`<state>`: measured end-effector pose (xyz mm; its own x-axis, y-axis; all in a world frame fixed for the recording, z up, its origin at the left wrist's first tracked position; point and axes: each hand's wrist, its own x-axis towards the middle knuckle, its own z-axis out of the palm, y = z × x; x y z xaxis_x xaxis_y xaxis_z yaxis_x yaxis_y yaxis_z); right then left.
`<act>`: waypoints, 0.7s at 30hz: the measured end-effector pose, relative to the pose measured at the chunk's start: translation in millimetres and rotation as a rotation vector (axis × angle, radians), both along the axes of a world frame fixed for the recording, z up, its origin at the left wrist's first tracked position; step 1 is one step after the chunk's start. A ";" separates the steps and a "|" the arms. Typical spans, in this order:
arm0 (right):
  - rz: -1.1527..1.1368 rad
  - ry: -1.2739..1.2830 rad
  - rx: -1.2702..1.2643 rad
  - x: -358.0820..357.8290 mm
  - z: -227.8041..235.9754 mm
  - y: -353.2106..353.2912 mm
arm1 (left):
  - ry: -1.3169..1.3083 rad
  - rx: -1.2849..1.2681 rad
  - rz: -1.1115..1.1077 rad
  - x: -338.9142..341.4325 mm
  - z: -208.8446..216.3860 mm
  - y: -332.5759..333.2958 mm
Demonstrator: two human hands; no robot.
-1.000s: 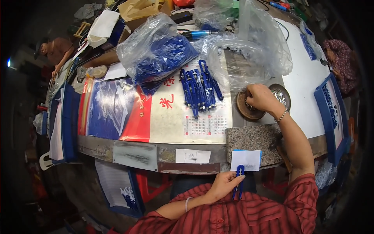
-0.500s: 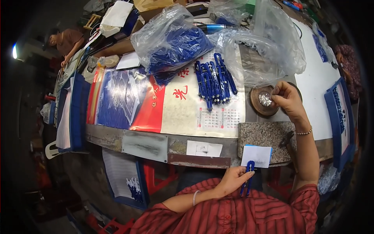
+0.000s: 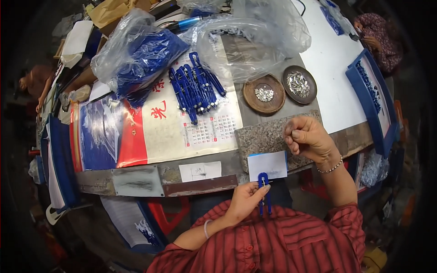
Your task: Assembling blue plastic hardware components by inserting metal pins and securing them with a hammer.
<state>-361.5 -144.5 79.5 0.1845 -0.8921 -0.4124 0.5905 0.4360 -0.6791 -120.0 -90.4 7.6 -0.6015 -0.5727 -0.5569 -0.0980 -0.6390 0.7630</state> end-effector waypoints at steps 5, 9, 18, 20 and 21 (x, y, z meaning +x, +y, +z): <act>-0.050 -0.037 0.049 -3.6 -7.2 9.1 | -0.036 -0.013 -0.025 -0.8 0.3 -0.6; -0.057 -0.007 0.072 -2.1 -7.7 10.7 | -0.044 -0.014 -0.040 -0.9 1.3 -1.0; -0.075 0.040 0.144 5.4 -8.0 12.2 | -0.027 0.008 -0.014 -1.1 0.8 -0.4; -0.066 0.010 0.145 7.2 -9.4 13.9 | -0.031 -0.004 -0.029 -0.9 -0.3 -0.5; -0.068 -0.005 0.143 9.1 -9.4 15.1 | -0.032 -0.001 -0.028 -1.0 -0.4 -0.3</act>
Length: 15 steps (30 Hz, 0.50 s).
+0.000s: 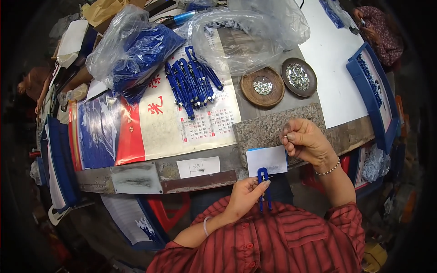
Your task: Assembling blue plastic hardware components by inserting metal pins and securing them with a hammer.
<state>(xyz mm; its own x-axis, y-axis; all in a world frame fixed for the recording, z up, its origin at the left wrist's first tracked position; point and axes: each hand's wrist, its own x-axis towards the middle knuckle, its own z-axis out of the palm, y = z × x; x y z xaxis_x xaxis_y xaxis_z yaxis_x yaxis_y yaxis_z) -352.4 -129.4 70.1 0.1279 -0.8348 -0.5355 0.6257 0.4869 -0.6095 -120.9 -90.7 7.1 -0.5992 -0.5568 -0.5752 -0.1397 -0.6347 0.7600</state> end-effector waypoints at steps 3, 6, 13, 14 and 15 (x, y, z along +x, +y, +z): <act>0.005 -0.013 0.017 4.6 1.3 2.1 | 0.004 -0.026 0.017 -1.0 0.8 0.0; 0.016 -0.031 0.033 5.9 0.5 3.6 | 0.036 -0.020 0.038 -1.2 3.0 -0.5; 0.002 -0.150 -0.023 12.2 -6.6 8.3 | 0.026 -0.030 0.034 -0.3 -3.3 2.6; 0.003 -0.151 -0.022 13.3 -7.6 8.6 | 0.023 -0.037 0.025 -0.1 -3.6 2.4; 0.013 -0.157 -0.030 14.2 -8.8 8.9 | 0.022 -0.036 0.025 -0.2 -2.1 1.9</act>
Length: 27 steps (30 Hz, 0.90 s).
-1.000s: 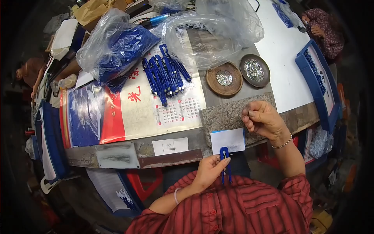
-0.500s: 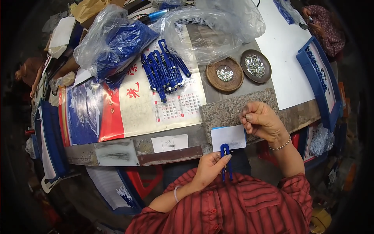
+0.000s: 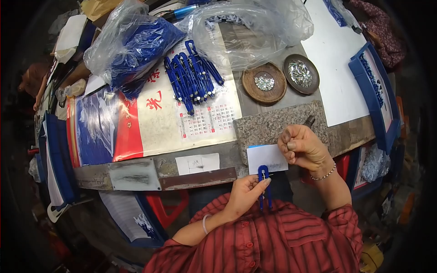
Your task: Assembling blue plastic hardware components by inserting metal pins and securing them with a hammer.
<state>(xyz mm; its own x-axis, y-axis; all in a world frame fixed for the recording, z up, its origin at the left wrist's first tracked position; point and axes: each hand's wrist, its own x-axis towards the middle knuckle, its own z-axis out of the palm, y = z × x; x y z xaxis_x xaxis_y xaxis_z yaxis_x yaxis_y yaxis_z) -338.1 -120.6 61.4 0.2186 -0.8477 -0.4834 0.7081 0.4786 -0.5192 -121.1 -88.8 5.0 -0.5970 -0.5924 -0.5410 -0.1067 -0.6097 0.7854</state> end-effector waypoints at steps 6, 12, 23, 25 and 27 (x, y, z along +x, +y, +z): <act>0.021 -0.044 -0.043 7.0 1.3 4.4 | 0.016 0.015 0.031 -1.9 4.6 -0.7; 0.067 0.067 -0.066 14.8 -0.7 19.5 | -0.005 0.008 0.009 0.9 0.5 0.0; 0.249 1.754 -0.924 43.4 -14.4 40.7 | -0.047 -0.065 -0.017 0.9 -3.9 1.7; 0.272 1.816 -0.958 44.4 -16.5 41.1 | -0.041 -0.065 -0.016 1.6 -1.9 0.6; 0.301 1.896 -1.016 45.2 -17.5 39.8 | -0.035 -0.066 -0.017 1.8 -2.0 0.9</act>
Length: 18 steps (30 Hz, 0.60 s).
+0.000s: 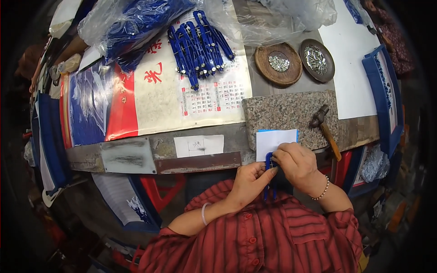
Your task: Assembling blue plastic hardware components by inserting metal pins and securing them with a hammer.
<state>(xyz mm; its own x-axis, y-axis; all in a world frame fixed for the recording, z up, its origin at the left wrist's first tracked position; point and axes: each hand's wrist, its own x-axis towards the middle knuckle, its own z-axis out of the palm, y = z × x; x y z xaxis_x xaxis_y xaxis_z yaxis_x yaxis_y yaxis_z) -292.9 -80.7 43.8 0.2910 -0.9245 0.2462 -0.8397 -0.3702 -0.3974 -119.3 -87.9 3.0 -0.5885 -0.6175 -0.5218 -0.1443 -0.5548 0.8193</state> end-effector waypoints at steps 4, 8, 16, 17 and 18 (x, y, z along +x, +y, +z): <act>0.025 0.055 -0.019 1.8 -0.2 -2.0 | -0.011 -0.056 0.005 -0.6 5.0 -3.5; 0.052 0.104 -0.034 3.4 0.9 -4.7 | -0.027 -0.089 0.021 -0.8 2.4 -1.2; 0.061 0.102 0.035 2.6 4.1 -8.4 | -0.009 -0.089 0.013 -0.1 -1.0 0.1; 0.051 0.002 0.100 -0.5 3.9 -8.8 | 0.004 -0.052 0.017 -0.3 -1.0 0.4; 0.040 -0.098 0.164 -3.3 3.8 -9.3 | 0.005 -0.051 0.019 -0.7 -0.9 1.0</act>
